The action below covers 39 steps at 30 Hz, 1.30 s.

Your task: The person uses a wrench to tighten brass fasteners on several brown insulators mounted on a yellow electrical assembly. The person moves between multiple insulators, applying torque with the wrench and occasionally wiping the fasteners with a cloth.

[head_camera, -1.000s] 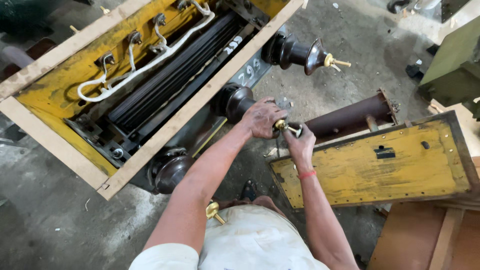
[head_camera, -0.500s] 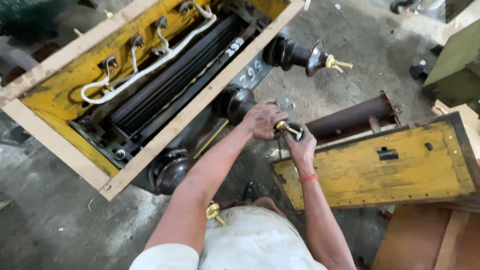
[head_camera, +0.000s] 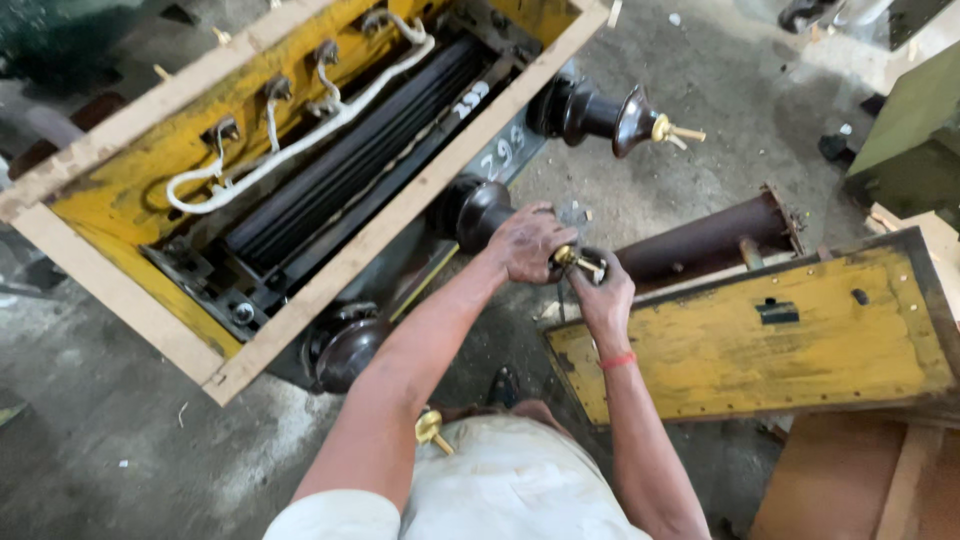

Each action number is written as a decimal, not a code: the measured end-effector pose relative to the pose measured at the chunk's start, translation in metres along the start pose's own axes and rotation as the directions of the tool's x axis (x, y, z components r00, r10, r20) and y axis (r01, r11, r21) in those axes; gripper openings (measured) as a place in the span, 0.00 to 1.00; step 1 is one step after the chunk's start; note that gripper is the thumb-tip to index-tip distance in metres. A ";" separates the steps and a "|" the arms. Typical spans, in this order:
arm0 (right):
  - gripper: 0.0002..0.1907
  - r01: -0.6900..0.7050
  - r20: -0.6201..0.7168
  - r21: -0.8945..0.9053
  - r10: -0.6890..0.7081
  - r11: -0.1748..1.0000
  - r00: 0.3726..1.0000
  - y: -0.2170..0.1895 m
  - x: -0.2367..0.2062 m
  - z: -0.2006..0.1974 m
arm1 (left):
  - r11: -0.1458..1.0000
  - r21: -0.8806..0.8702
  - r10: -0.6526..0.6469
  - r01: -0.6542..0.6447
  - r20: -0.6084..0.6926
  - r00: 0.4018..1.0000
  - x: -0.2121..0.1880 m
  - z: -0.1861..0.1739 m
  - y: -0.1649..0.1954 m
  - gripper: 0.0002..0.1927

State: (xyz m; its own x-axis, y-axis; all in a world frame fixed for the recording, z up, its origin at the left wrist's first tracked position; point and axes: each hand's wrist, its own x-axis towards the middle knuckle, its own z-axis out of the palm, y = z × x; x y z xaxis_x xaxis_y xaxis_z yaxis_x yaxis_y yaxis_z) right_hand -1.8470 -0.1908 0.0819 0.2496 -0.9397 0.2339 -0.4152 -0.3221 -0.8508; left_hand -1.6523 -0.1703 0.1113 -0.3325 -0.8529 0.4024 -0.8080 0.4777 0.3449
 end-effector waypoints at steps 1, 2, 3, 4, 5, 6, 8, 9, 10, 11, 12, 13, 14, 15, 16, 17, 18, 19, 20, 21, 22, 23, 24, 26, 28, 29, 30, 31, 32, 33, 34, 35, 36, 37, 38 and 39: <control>0.15 0.124 0.003 0.012 -0.124 0.992 0.992 -0.001 0.001 0.000 | 1.000 -0.003 -0.015 0.015 0.020 1.000 0.000 0.000 0.000 0.20; 0.15 -0.074 0.022 0.023 0.073 0.997 0.997 -0.002 0.001 -0.001 | 1.000 -0.010 -0.012 0.012 0.014 1.000 0.001 0.000 0.001 0.21; 0.15 -0.254 0.038 0.037 0.253 0.966 0.967 -0.003 0.001 -0.002 | 1.000 -0.004 -0.002 0.002 0.000 1.000 0.001 0.000 0.001 0.22; 0.15 -0.419 0.060 0.054 0.416 0.906 0.907 -0.003 0.001 -0.003 | 1.000 0.010 0.009 -0.009 -0.017 1.000 0.001 0.000 0.001 0.23; 0.15 -0.324 0.030 0.030 0.323 0.946 0.946 -0.003 0.001 -0.005 | 1.000 0.013 0.026 -0.026 -0.036 0.999 0.001 -0.001 0.002 0.23; 0.15 -0.232 0.009 -0.002 0.232 0.973 0.973 -0.003 0.000 -0.006 | 0.999 0.012 0.036 -0.035 -0.052 0.998 0.001 -0.001 0.002 0.23; 0.14 -0.116 0.004 0.008 0.116 0.993 0.993 -0.002 -0.002 -0.007 | 1.000 0.005 0.025 -0.025 -0.041 0.999 0.000 -0.002 0.002 0.23; 0.13 -0.083 0.005 0.055 0.082 0.995 0.997 -0.002 -0.003 -0.006 | 1.000 0.012 0.015 -0.015 -0.021 1.000 -0.001 -0.003 0.003 0.23; 0.12 -0.052 0.003 0.103 0.052 0.993 0.999 -0.002 -0.003 -0.004 | 1.000 0.017 0.007 -0.007 0.002 1.000 -0.001 -0.003 0.003 0.23; 0.12 -0.093 0.005 0.080 0.093 0.992 0.996 -0.002 -0.003 -0.001 | 1.000 0.012 0.016 -0.016 -0.026 1.000 -0.001 -0.005 0.004 0.24; 0.13 -0.128 0.004 0.062 0.128 0.990 0.992 -0.002 -0.002 0.002 | 1.000 0.016 0.027 -0.027 -0.056 0.998 0.000 -0.006 0.004 0.25; 0.13 -0.161 0.000 0.049 0.161 0.986 0.987 -0.002 0.000 0.005 | 0.999 0.025 0.042 -0.040 -0.085 0.995 0.000 -0.006 0.005 0.26; 0.14 -0.240 0.021 0.097 0.240 0.966 0.971 -0.002 0.002 0.006 | 0.999 0.030 0.036 -0.034 -0.081 0.996 0.001 -0.007 0.005 0.26; 0.16 -0.327 0.044 0.141 0.324 0.935 0.945 -0.002 0.005 0.005 | 0.999 0.028 0.030 -0.028 -0.071 0.997 0.001 -0.007 0.006 0.25; 0.18 -0.414 0.067 0.186 0.409 0.891 0.910 0.000 0.009 0.002 | 0.999 0.024 0.028 -0.026 -0.056 0.998 0.001 -0.006 0.006 0.25; 0.17 -0.494 0.147 0.248 0.471 0.834 0.870 0.002 0.012 -0.005 | 0.999 0.039 0.017 -0.017 -0.012 1.000 0.002 -0.005 0.006 0.24; 0.17 -0.573 0.226 0.304 0.527 0.761 0.820 0.006 0.015 -0.014 | 0.999 0.049 0.010 -0.012 0.036 0.999 0.002 -0.004 0.007 0.24; 0.16 -0.648 0.305 0.350 0.572 0.676 0.761 0.009 0.015 -0.025 | 0.998 0.055 0.003 -0.008 0.086 0.996 0.002 -0.002 0.007 0.23; 0.16 -0.655 0.317 0.449 0.577 0.607 0.752 0.017 0.014 -0.038 | 0.998 0.054 0.011 -0.016 0.093 0.996 0.002 -0.001 0.007 0.23; 0.16 -0.647 0.330 0.542 0.572 0.536 0.751 0.029 0.012 -0.052 | 0.998 0.061 0.016 -0.022 0.093 0.996 0.003 0.001 0.006 0.22; 0.15 -0.631 0.346 0.625 0.561 0.460 0.752 0.040 0.006 -0.064 | 0.997 0.071 0.016 -0.022 0.091 0.996 0.004 0.002 0.005 0.21; 0.20 -0.653 0.288 0.601 0.637 0.461 0.715 0.052 -0.005 -0.074 | 0.999 0.045 0.021 -0.027 0.124 0.992 0.005 0.003 0.003 0.22; 0.26 -0.676 0.226 0.576 0.706 0.459 0.672 0.064 -0.021 -0.078 | 0.999 0.019 0.027 -0.030 0.155 0.988 0.007 0.003 0.000 0.24; 0.27 -0.688 0.171 0.469 0.707 0.555 0.687 0.086 -0.056 -0.069 | 0.998 0.005 0.056 -0.058 0.216 0.975 0.011 0.005 -0.006 0.26; 0.26 -0.749 0.265 0.111 0.707 0.653 0.656 0.105 -0.090 -0.054 | 0.996 -0.001 0.088 -0.092 0.293 0.952 0.014 0.008 -0.011 0.27; 0.29 -0.761 0.321 -0.161 0.762 0.629 0.562 0.112 -0.098 -0.048 | 0.995 -0.027 0.096 -0.092 0.272 0.958 0.015 0.009 -0.013 0.27; 0.28 -0.648 0.271 -0.154 0.662 0.746 0.699 0.118 -0.100 -0.043 | 0.994 -0.056 0.103 -0.091 0.251 0.963 0.015 0.011 -0.014 0.28; 0.27 -0.518 0.219 -0.157 0.542 0.840 0.812 0.117 -0.098 -0.040 | 0.992 -0.089 0.107 -0.089 0.230 0.967 0.014 0.013 -0.015 0.28; 0.26 -0.373 0.168 -0.167 0.399 0.913 0.901 0.117 -0.089 -0.040 | 0.992 -0.089 0.104 -0.085 0.240 0.965 0.014 0.014 -0.015 0.27; 0.23 -0.462 0.221 -0.060 0.463 0.885 0.858 0.117 -0.077 -0.042 | 0.993 -0.086 0.100 -0.080 0.247 0.964 0.013 0.015 -0.015 0.27; 0.21 -0.548 0.284 0.041 0.516 0.835 0.808 0.113 -0.061 -0.048 | 0.994 -0.082 0.091 -0.072 0.255 0.963 0.012 0.016 -0.014 0.26; 0.19 -0.399 0.293 -0.002 0.382 0.917 0.877 0.106 -0.044 -0.055 | 0.994 -0.077 0.092 -0.075 0.257 0.962 0.011 0.015 -0.013 0.26; 0.18 -0.235 0.303 -0.043 0.237 0.971 0.923 0.097 -0.026 -0.061 | 0.994 -0.071 0.096 -0.080 0.257 0.962 0.011 0.014 -0.012 0.27; 0.16 -0.029 0.343 -0.057 0.047 0.998 0.938 0.088 -0.008 -0.068 | 0.994 -0.066 0.101 -0.087 0.255 0.961 0.011 0.013 -0.011 0.27; 0.13 0.177 0.386 -0.059 -0.141 0.983 0.912 0.079 0.008 -0.074 | 0.995 -0.046 0.098 -0.088 0.278 0.956 0.012 0.011 -0.010 0.27; 0.11 0.377 0.428 -0.048 -0.322 0.925 0.844 0.071 0.023 -0.078 | 0.996 -0.024 0.093 -0.090 0.299 0.950 0.013 0.009 -0.009 0.27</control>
State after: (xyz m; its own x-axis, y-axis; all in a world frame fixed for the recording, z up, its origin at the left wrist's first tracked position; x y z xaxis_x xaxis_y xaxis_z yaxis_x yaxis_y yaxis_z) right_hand -1.9393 -0.2441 0.0632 0.7189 -0.6404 0.2704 -0.3321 -0.6581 -0.6757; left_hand -1.6537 -0.1880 0.1055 -0.5367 -0.8283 0.1608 -0.7626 0.5577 0.3277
